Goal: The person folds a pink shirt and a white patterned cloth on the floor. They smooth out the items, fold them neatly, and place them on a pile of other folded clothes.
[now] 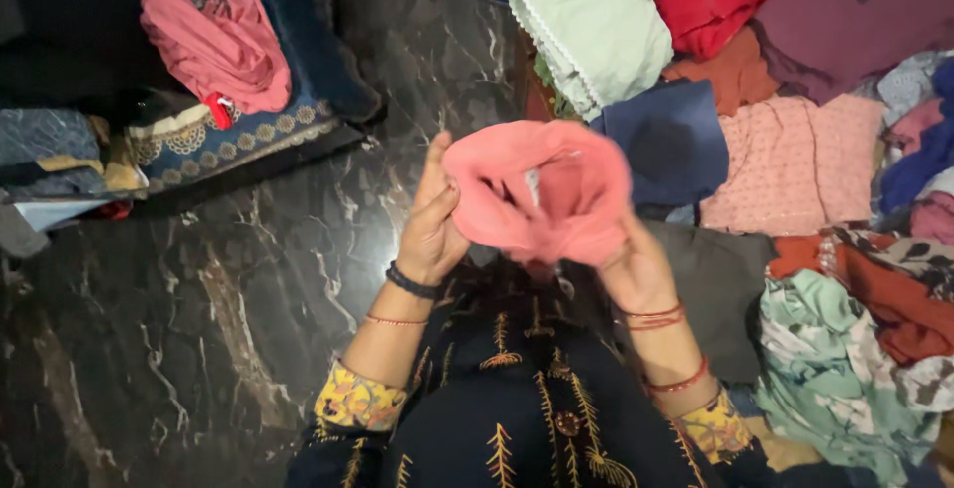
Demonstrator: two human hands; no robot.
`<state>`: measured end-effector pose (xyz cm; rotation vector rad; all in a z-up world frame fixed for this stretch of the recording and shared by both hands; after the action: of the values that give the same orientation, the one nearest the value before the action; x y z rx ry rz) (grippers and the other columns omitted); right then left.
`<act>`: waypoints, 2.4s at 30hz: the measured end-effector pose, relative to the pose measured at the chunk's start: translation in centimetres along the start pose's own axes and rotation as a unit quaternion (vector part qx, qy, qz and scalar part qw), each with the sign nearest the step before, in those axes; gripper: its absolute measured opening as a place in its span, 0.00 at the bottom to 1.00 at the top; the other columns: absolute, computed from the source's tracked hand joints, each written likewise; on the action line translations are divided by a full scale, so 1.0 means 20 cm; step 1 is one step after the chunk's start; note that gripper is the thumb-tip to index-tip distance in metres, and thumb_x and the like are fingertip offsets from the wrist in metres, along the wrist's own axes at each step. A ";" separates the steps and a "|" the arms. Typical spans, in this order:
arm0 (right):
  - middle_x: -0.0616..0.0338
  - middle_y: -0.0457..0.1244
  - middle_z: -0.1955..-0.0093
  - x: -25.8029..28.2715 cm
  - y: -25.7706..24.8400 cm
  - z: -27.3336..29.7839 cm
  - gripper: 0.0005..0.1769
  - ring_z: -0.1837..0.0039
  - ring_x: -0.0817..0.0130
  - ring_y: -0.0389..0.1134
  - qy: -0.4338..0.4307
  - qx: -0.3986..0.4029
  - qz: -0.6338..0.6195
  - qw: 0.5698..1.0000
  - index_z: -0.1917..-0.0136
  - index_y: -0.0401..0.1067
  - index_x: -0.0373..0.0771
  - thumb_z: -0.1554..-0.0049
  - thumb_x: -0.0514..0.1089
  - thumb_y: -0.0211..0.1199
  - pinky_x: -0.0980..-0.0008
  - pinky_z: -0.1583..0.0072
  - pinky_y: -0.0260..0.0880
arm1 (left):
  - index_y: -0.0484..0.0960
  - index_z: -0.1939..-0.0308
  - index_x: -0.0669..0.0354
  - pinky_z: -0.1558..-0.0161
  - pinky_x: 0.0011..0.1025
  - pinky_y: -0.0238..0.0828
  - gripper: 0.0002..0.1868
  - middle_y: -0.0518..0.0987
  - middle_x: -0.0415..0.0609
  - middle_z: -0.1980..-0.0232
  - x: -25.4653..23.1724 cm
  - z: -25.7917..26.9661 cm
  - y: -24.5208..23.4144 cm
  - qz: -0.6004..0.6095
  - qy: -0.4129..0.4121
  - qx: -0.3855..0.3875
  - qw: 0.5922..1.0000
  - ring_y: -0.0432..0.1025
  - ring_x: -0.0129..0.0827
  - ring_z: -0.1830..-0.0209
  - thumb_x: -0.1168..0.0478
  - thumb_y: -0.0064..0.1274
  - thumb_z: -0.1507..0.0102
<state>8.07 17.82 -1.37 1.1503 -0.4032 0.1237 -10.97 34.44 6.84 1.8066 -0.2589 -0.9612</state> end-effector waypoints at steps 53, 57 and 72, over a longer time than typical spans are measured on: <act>0.54 0.64 0.49 -0.37 1.22 -0.31 0.19 0.45 0.55 0.66 -0.548 -0.039 0.757 0.353 0.48 0.71 0.42 0.50 0.39 0.75 0.57 0.43 0.66 | 0.70 0.54 0.60 0.58 0.20 0.61 0.13 0.69 0.38 0.59 -0.66 -1.09 -0.18 -0.342 -0.006 0.037 0.939 0.63 0.20 0.61 0.79 0.51 0.36; 0.56 0.66 0.48 -0.47 1.12 -0.52 0.19 0.45 0.53 0.68 -0.481 -0.068 0.800 0.352 0.48 0.73 0.41 0.53 0.38 0.74 0.56 0.44 0.67 | 0.70 0.54 0.59 0.53 0.23 0.70 0.13 0.73 0.43 0.57 -0.61 -1.13 -0.23 -0.165 -0.066 -0.044 0.983 0.71 0.24 0.57 0.79 0.49 0.38; 0.40 0.58 0.36 -0.28 1.24 -0.47 0.40 0.34 0.43 0.60 -0.475 -0.116 0.784 0.383 0.34 0.63 0.28 0.55 0.46 0.70 0.48 0.36 0.61 | 0.69 0.33 0.54 0.66 0.22 0.69 0.21 0.80 0.44 0.51 -0.62 -1.04 -0.20 -0.082 -0.204 -0.079 0.972 0.75 0.26 0.58 0.66 0.42 0.32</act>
<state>-2.25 37.20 14.58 -0.0256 -2.4383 1.0528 -5.28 57.53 12.63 1.4897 -0.2802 -1.4317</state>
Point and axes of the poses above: each hand's wrist, its own z-axis away from the middle knuckle, its own y-axis out of the palm, x = y × z, the point moved 5 cm from there along -z, towards the middle knuckle
